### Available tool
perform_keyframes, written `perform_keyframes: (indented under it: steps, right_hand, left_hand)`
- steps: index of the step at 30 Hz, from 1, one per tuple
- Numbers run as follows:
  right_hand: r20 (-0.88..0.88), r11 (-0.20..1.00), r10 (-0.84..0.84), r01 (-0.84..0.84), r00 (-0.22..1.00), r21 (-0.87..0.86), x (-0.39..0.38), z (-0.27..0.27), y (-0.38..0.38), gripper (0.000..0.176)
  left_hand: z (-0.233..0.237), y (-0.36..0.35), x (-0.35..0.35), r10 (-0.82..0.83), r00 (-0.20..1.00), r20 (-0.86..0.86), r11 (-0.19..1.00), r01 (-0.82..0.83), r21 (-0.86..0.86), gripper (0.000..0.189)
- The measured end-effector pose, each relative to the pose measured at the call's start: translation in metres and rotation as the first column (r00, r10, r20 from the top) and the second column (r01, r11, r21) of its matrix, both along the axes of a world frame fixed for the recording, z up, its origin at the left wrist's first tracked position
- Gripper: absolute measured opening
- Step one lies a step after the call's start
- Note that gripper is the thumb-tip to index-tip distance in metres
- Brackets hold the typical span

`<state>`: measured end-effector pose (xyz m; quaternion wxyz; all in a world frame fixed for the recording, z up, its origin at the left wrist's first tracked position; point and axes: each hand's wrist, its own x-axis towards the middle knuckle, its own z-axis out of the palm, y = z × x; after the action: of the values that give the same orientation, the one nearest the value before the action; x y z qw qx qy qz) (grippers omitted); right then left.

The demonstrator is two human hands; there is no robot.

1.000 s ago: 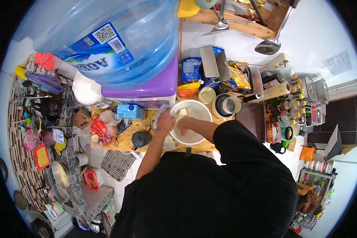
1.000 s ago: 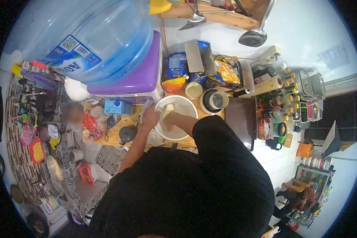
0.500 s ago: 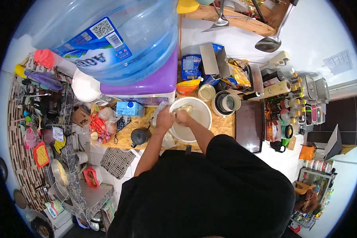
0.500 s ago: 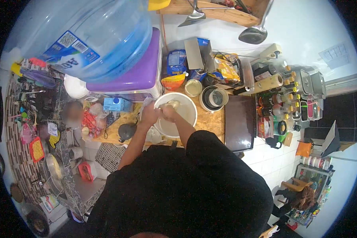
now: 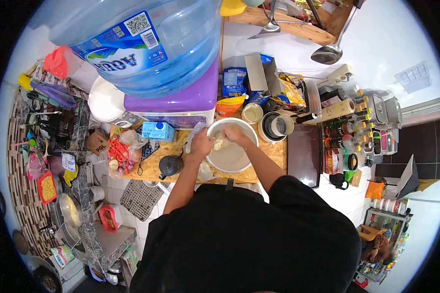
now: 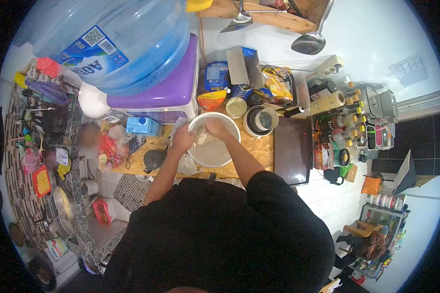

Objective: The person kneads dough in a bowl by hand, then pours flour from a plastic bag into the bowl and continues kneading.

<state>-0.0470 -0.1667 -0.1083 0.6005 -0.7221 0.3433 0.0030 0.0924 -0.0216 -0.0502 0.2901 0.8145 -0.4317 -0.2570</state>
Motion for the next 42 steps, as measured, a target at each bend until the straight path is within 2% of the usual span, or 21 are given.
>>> perform_keyframes:
  steps: [5,7,8,9,11,13,14,15,16,18,22,25,27,28,30,34,36,37,39,40,42]
  right_hand:
    - [-0.178,0.966,0.256,-0.246,0.95,0.076,0.01,0.003,0.007,0.033]
    - [-0.344,0.881,0.429,-0.472,0.835,-0.047,0.012,-0.004,0.021,0.032]
    - [-0.336,0.758,0.564,-0.634,0.755,-0.152,0.007,-0.017,0.022,0.034]
    - [-0.336,0.761,0.561,-0.631,0.757,-0.152,0.0,-0.031,0.026,0.034]
    - [-0.312,0.87,0.49,-0.477,0.814,0.121,-0.007,-0.055,0.032,0.037]
    - [-0.44,0.842,0.538,-0.48,0.719,0.247,-0.001,-0.088,0.027,0.039]
    - [-0.452,0.649,0.691,-0.76,0.565,0.041,0.005,-0.09,0.026,0.037]
    - [-0.506,0.345,0.776,-0.925,0.376,-0.158,0.01,-0.092,0.023,0.036]
    - [-0.568,0.342,0.761,-0.938,0.314,-0.06,0.012,-0.093,0.019,0.033]
    - [-0.673,0.329,0.722,-0.935,0.159,0.132,0.034,0.014,0.023,0.025]
    - [-0.677,0.359,0.708,-0.928,0.202,0.099,0.032,0.017,0.02,0.03]
    - [-0.802,0.417,0.521,-0.907,0.292,-0.059,0.025,0.038,0.03,0.032]
    - [-0.741,0.478,0.451,-0.836,0.498,-0.271,0.011,0.031,0.038,0.036]
    - [-0.744,0.482,0.443,-0.832,0.501,-0.274,0.004,0.028,0.046,0.036]
    - [-0.621,0.687,0.183,-0.551,0.762,-0.474,-0.015,0.036,0.063,0.039]
    - [-0.499,0.74,0.398,-0.59,0.77,-0.321,-0.016,0.037,0.047,0.041]
    - [-0.31,0.821,0.516,-0.564,0.799,-0.086,-0.002,0.105,0.045,0.044]
    - [-0.309,0.821,0.515,-0.564,0.8,-0.089,0.004,0.098,0.042,0.044]
    - [-0.515,0.55,0.628,-0.801,0.584,-0.237,0.018,0.067,0.037,0.042]
    - [-0.514,0.551,0.626,-0.799,0.586,-0.239,0.024,0.052,0.033,0.042]
    - [-0.597,0.452,0.677,-0.883,0.431,-0.125,0.038,0.023,0.024,0.037]
  left_hand:
    - [-0.003,0.0,0.0,-0.025,0.999,0.023,0.999,0.026,-0.045,0.027]
    - [0.0,0.001,-0.001,-0.004,1.0,0.025,1.0,0.005,-0.024,0.027]
    - [0.001,0.001,0.0,-0.008,1.0,0.025,1.0,0.009,-0.022,0.027]
    - [0.001,0.001,0.0,-0.021,1.0,0.02,0.999,0.022,-0.024,0.027]
    - [0.006,0.0,0.002,-0.033,0.999,0.018,0.999,0.034,-0.027,0.027]
    - [0.014,0.001,0.0,-0.031,0.999,0.025,1.0,0.031,0.004,0.026]
    - [0.009,0.003,-0.001,-0.029,0.999,0.025,1.0,0.029,0.006,0.026]
    - [0.004,0.002,0.0,-0.041,0.998,0.055,0.999,0.042,-0.009,0.027]
    - [-0.001,0.001,0.002,-0.051,0.995,0.086,0.998,0.053,-0.023,0.027]
    - [0.004,-0.001,0.004,-0.053,0.998,0.045,0.998,0.054,-0.015,0.028]
    - [0.004,0.001,0.004,-0.064,0.997,-0.038,0.998,0.064,0.018,0.029]
    - [-0.005,0.001,0.003,-0.06,0.998,0.034,0.997,0.062,-0.049,0.033]
    - [0.008,0.003,0.0,-0.06,0.998,0.012,0.998,0.06,-0.025,0.034]
    - [0.014,0.001,0.001,-0.047,0.999,-0.008,0.999,0.047,0.0,0.035]
    - [0.013,-0.004,0.002,-0.05,0.999,-0.018,0.999,0.05,-0.002,0.036]
    - [-0.006,0.001,-0.001,-0.062,0.997,0.04,0.997,0.064,-0.047,0.035]
    - [0.001,0.002,0.001,-0.078,0.997,0.03,0.995,0.079,-0.067,0.035]
    - [0.006,0.002,0.002,-0.093,0.996,0.017,0.992,0.094,-0.085,0.034]
    - [0.013,0.002,0.001,-0.083,0.997,-0.009,0.994,0.082,-0.07,0.033]
    - [0.015,0.002,0.001,-0.072,0.997,-0.038,0.996,0.07,-0.054,0.033]
    - [0.004,0.0,0.003,-0.09,0.996,-0.03,0.994,0.088,-0.059,0.034]
